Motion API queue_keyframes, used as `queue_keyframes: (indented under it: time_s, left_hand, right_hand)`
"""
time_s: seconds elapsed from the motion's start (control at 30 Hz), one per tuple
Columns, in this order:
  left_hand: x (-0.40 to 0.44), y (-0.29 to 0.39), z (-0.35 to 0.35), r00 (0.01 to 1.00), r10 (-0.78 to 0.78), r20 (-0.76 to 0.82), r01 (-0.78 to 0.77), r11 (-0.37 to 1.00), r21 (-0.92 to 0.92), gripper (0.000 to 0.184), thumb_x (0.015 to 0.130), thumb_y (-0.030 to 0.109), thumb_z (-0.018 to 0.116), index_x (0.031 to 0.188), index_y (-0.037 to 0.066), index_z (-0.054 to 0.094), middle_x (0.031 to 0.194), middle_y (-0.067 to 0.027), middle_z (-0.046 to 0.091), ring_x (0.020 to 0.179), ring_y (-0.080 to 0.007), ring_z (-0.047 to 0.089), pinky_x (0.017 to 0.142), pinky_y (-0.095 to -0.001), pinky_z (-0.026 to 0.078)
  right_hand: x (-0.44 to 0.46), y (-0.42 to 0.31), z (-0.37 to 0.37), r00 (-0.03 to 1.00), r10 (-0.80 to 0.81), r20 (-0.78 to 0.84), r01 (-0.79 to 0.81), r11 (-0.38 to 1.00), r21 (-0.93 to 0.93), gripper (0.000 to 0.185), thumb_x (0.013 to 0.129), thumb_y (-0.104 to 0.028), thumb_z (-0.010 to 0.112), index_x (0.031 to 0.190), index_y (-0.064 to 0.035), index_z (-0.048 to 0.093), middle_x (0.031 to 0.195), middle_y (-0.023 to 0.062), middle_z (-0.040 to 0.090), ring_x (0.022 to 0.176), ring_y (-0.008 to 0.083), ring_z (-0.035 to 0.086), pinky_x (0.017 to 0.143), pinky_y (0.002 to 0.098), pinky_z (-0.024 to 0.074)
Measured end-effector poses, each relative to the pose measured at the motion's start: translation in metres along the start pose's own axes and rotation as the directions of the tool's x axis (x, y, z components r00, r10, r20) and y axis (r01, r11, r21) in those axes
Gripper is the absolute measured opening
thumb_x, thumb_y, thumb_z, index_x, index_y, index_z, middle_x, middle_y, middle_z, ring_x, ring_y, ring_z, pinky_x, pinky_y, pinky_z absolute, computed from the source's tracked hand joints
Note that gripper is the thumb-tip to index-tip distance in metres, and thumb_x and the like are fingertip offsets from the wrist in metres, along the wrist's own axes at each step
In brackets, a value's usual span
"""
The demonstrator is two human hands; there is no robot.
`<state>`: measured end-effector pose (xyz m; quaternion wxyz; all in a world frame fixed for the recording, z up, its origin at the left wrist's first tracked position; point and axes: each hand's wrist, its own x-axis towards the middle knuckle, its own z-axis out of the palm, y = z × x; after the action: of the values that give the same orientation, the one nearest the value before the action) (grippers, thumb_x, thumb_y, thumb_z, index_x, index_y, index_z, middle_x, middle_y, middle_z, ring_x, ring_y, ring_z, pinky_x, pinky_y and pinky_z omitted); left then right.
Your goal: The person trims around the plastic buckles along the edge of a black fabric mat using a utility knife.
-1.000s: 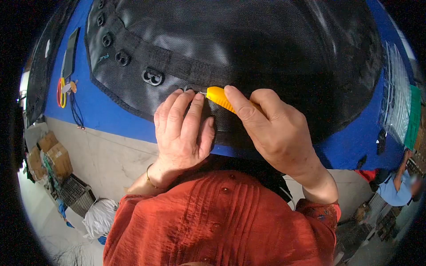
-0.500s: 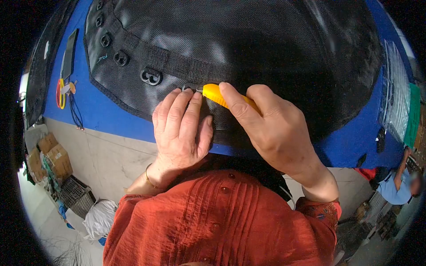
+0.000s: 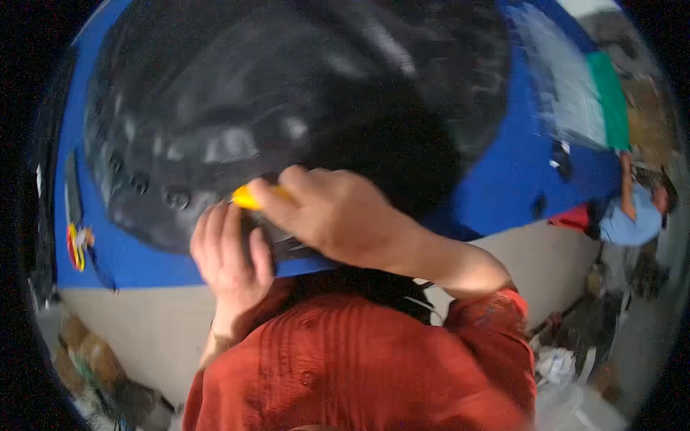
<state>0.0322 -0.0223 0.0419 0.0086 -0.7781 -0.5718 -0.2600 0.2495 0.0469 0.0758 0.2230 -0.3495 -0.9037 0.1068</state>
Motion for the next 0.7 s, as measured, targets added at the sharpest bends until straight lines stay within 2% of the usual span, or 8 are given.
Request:
queue_keyframes:
  time_s: [0.1, 0.17, 0.27, 0.33, 0.37, 0.4, 0.7]
  left_hand:
    - [-0.002, -0.002, 0.0, 1.0, 0.002, 0.013, -0.002, 1.0, -0.003, 0.047, 0.093, 0.013, 0.07, 0.136, -0.004, 0.063, 0.136, -0.0236, 0.062, 0.127, -0.045, 0.058, 0.109, -0.0544, 0.046]
    - [-0.004, -0.007, 0.0, 0.999, 0.017, 0.039, -0.018, 0.999, 0.031, 0.045, 0.098, 0.016, 0.066, 0.137, -0.005, 0.061, 0.137, -0.0245, 0.061, 0.127, -0.0464, 0.057, 0.11, -0.0555, 0.045]
    - [-0.005, -0.008, 0.003, 1.0, 0.014, 0.028, -0.015, 0.998, 0.063, 0.043, 0.102, 0.019, 0.063, 0.137, -0.006, 0.061, 0.137, -0.023, 0.061, 0.128, -0.0448, 0.057, 0.111, -0.0548, 0.044]
    - [-0.006, -0.009, 0.005, 1.0, 0.024, 0.011, -0.024, 0.997, 0.078, 0.043, 0.104, 0.02, 0.061, 0.137, -0.006, 0.061, 0.137, -0.0233, 0.062, 0.129, -0.0443, 0.056, 0.112, -0.0544, 0.044]
    - [-0.006, -0.011, 0.007, 1.0, 0.027, 0.01, -0.027, 0.996, 0.088, 0.042, 0.104, 0.021, 0.06, 0.137, -0.006, 0.061, 0.136, -0.0236, 0.062, 0.13, -0.0447, 0.056, 0.112, -0.0546, 0.044]
    - [-0.007, -0.011, 0.008, 1.0, 0.016, 0.006, -0.016, 0.996, 0.085, 0.042, 0.104, 0.021, 0.059, 0.137, -0.006, 0.062, 0.136, -0.0238, 0.062, 0.13, -0.0454, 0.056, 0.112, -0.055, 0.043]
    - [-0.011, -0.015, 0.01, 0.999, 0.045, -0.002, -0.045, 0.996, 0.072, 0.042, 0.104, 0.015, 0.06, 0.139, -0.008, 0.059, 0.142, -0.0244, 0.06, 0.135, -0.0446, 0.053, 0.115, -0.0547, 0.041]
  right_hand:
    - [-0.001, 0.0, 0.011, 0.997, 0.027, -0.067, -0.022, 0.996, 0.082, 0.039, 0.095, -0.017, 0.062, 0.133, -0.0084, 0.066, 0.088, 0.0044, 0.054, 0.067, 0.0206, 0.063, 0.058, 0.0334, 0.0542]
    - [0.0, 0.0, 0.016, 0.997, 0.008, -0.077, -0.006, 1.0, 0.03, 0.038, 0.097, -0.018, 0.062, 0.133, -0.0075, 0.067, 0.092, 0.0062, 0.055, 0.067, 0.0202, 0.064, 0.058, 0.0338, 0.0549]
    - [0.001, 0.0, 0.018, 0.998, 0.031, -0.054, -0.029, 0.999, 0.042, 0.03, 0.099, -0.021, 0.062, 0.124, -0.0065, 0.069, 0.096, 0.0074, 0.056, 0.064, 0.0194, 0.066, 0.053, 0.0326, 0.0543]
    - [0.0, 0.0, 0.021, 0.994, 0.025, -0.106, -0.017, 0.997, 0.078, 0.028, 0.099, -0.02, 0.061, 0.124, -0.0084, 0.069, 0.096, 0.009, 0.056, 0.064, 0.0232, 0.066, 0.054, 0.0356, 0.0568]
    - [0.001, 0.0, 0.019, 0.999, 0.028, -0.042, -0.024, 0.996, 0.09, 0.029, 0.099, -0.019, 0.06, 0.125, -0.0078, 0.067, 0.095, 0.0097, 0.056, 0.064, 0.0246, 0.066, 0.054, 0.0362, 0.0568]
    - [0.0, 0.002, 0.025, 0.996, 0.01, -0.089, -0.003, 0.997, 0.079, 0.031, 0.099, -0.018, 0.06, 0.126, -0.0058, 0.065, 0.093, 0.0104, 0.055, 0.063, 0.0249, 0.066, 0.053, 0.0369, 0.0565]
    - [-0.002, 0.003, 0.027, 0.992, -0.054, -0.114, 0.057, 0.998, 0.019, 0.037, 0.099, -0.019, 0.06, 0.131, -0.0011, 0.064, 0.091, 0.0111, 0.056, 0.06, 0.0236, 0.067, 0.052, 0.0354, 0.0567]
